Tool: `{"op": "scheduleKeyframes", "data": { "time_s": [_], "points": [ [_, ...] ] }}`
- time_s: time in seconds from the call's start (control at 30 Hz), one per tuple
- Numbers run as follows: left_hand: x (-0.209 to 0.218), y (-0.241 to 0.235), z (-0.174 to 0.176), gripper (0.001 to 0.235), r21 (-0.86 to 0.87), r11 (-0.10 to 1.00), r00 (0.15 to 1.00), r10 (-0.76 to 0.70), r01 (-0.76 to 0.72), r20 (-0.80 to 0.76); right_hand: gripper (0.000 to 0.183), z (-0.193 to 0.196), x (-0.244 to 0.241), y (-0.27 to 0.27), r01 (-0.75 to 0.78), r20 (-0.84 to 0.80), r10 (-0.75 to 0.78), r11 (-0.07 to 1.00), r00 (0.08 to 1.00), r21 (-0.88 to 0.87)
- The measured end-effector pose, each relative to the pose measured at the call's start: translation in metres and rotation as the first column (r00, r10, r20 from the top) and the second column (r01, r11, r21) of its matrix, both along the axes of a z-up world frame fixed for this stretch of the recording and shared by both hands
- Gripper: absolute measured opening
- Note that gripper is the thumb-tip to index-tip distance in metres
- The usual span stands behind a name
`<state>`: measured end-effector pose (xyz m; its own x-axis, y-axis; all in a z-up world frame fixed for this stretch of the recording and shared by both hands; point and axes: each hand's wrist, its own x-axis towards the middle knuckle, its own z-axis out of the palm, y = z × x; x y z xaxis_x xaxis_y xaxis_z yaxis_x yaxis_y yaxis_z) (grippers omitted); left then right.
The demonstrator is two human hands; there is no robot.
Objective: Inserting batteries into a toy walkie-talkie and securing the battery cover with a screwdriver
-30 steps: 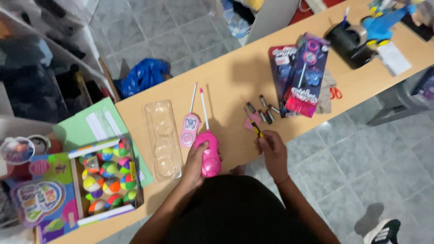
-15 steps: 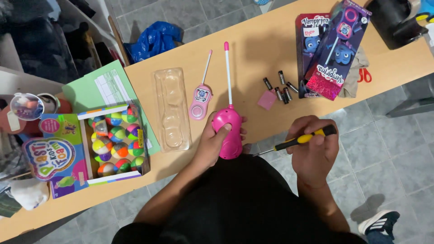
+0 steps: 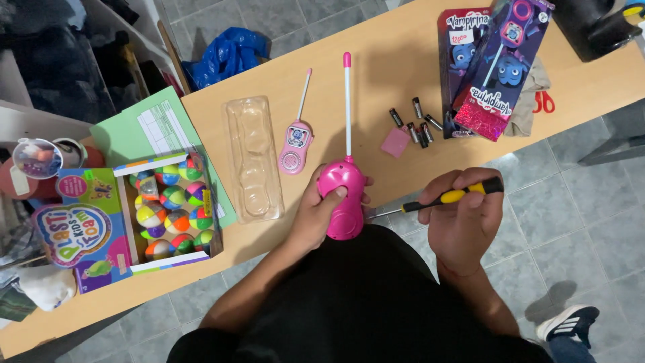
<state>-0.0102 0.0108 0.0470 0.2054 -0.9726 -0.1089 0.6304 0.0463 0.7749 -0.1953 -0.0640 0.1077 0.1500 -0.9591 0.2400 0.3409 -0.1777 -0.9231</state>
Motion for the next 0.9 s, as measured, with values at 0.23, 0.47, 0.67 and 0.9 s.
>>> {"op": "scheduleKeyframes", "data": {
  "time_s": [0.23, 0.47, 0.67, 0.9],
  "points": [
    [-0.003, 0.002, 0.009, 0.048, 0.026, 0.999, 0.997, -0.023, 0.025, -0.068, 0.038, 0.006, 0.004, -0.005, 0.034, -0.021, -0.038, 0.989, 0.999, -0.144],
    [-0.003, 0.006, -0.021, 0.057, 0.12, 0.992, 0.992, -0.024, 0.04, -0.126, 0.028, 0.022, 0.021, -0.006, -0.31, -0.397, 0.153, 0.876, 0.905, -0.369],
    [-0.001, 0.005, -0.03, 0.06, 0.178, 0.984, 1.0, 0.019, -0.021, 0.01, 0.016, 0.017, 0.036, -0.013, -0.379, -0.554, 0.12, 0.844, 0.824, -0.381],
    [-0.006, 0.01, -0.017, 0.058, 0.135, 0.99, 0.999, 0.035, -0.037, 0.014, 0.006, 0.012, 0.047, -0.016, -0.441, -0.643, 0.07, 0.784, 0.763, -0.438]
  ]
}}
